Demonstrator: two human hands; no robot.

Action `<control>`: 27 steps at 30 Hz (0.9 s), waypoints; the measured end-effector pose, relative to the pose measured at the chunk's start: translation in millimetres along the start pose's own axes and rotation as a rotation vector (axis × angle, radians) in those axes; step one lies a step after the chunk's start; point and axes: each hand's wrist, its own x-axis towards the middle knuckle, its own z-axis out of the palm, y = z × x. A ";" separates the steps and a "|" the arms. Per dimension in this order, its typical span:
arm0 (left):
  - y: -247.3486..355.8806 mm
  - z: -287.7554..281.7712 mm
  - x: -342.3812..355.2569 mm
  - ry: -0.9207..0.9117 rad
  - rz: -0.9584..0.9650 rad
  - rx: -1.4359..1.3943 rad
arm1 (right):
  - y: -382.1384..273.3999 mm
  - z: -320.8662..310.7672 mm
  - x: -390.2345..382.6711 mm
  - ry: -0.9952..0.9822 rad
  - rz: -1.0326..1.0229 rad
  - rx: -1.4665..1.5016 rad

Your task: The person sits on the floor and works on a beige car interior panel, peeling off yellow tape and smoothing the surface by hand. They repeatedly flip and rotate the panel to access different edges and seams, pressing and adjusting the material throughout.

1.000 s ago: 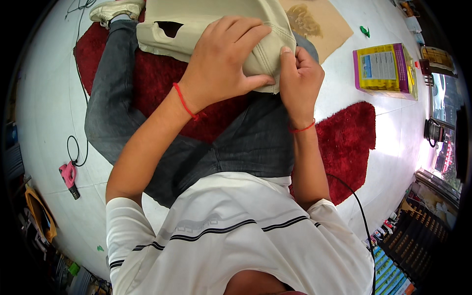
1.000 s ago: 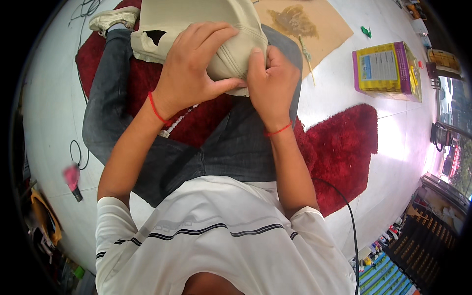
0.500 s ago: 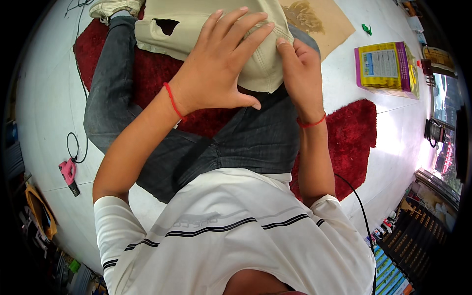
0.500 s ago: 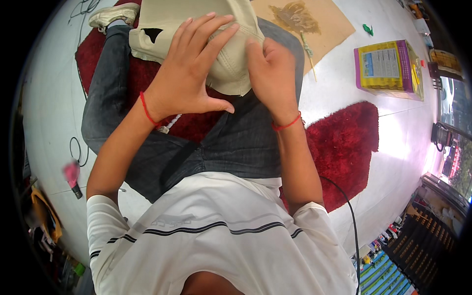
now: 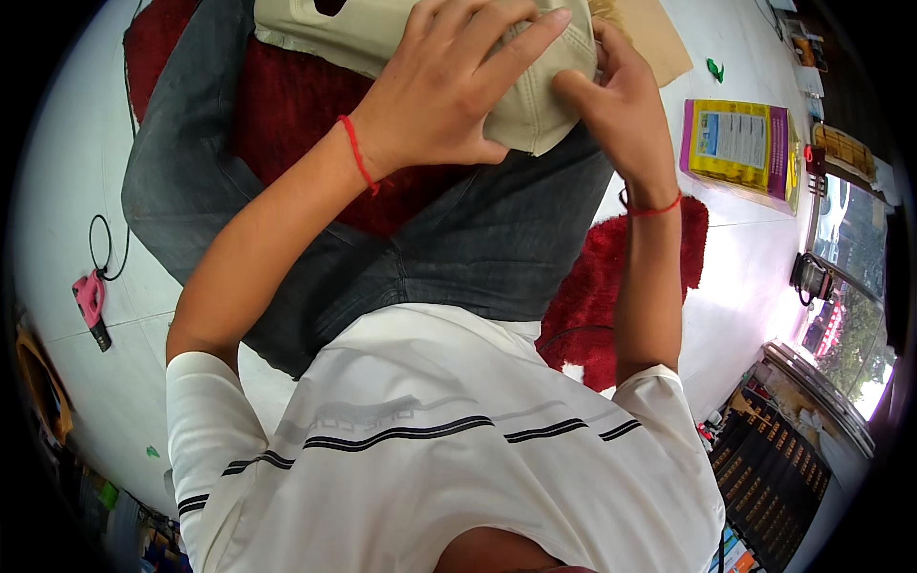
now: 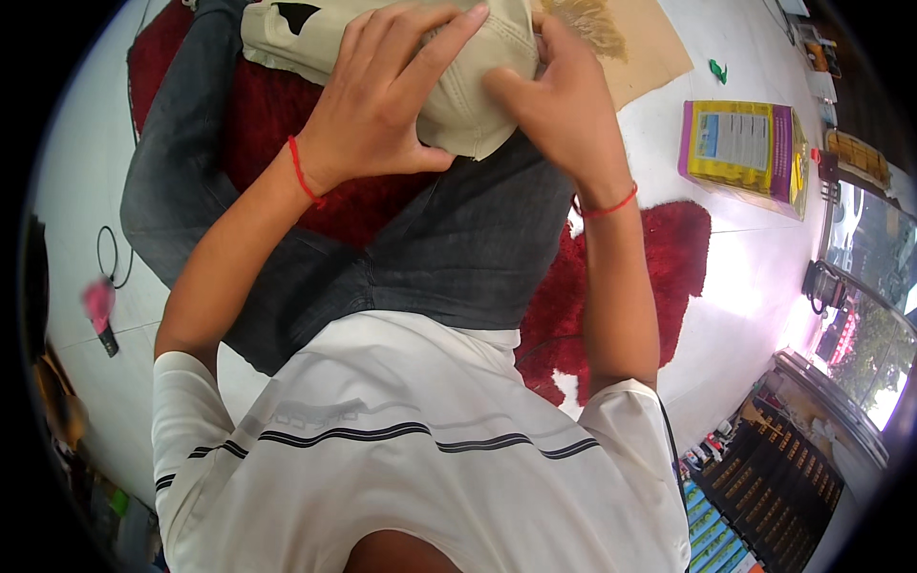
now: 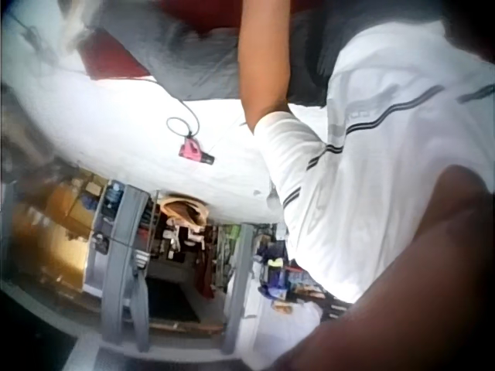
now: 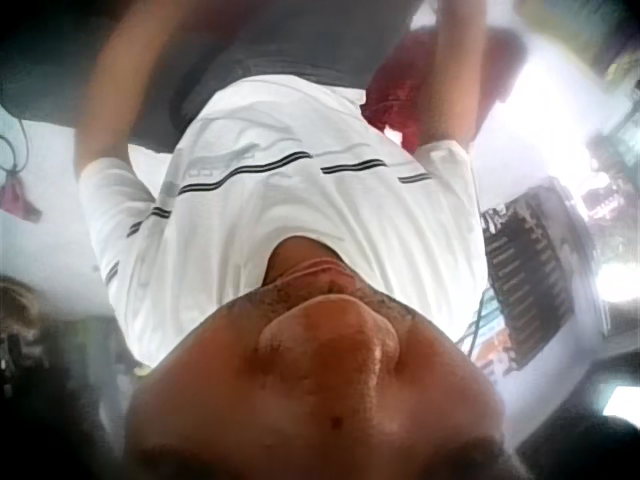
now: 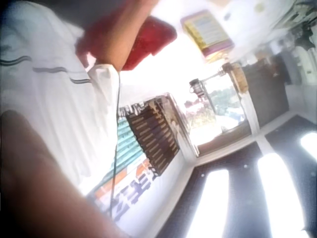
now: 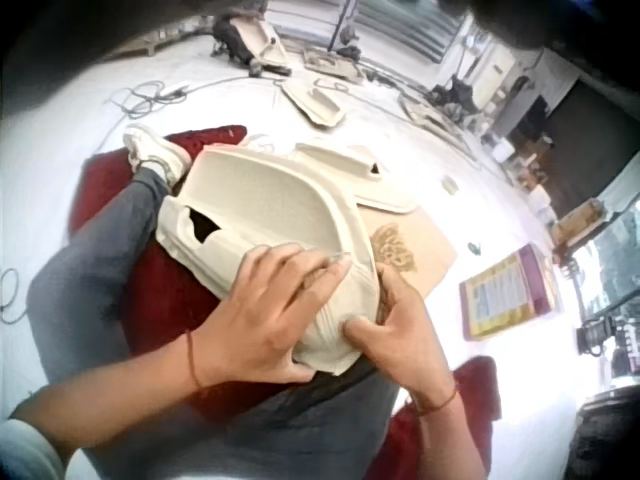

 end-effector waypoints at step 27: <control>-2.1 -20.0 2.5 -0.001 -0.018 -0.004 | -3.2 -41.2 1.1 -0.123 0.315 0.395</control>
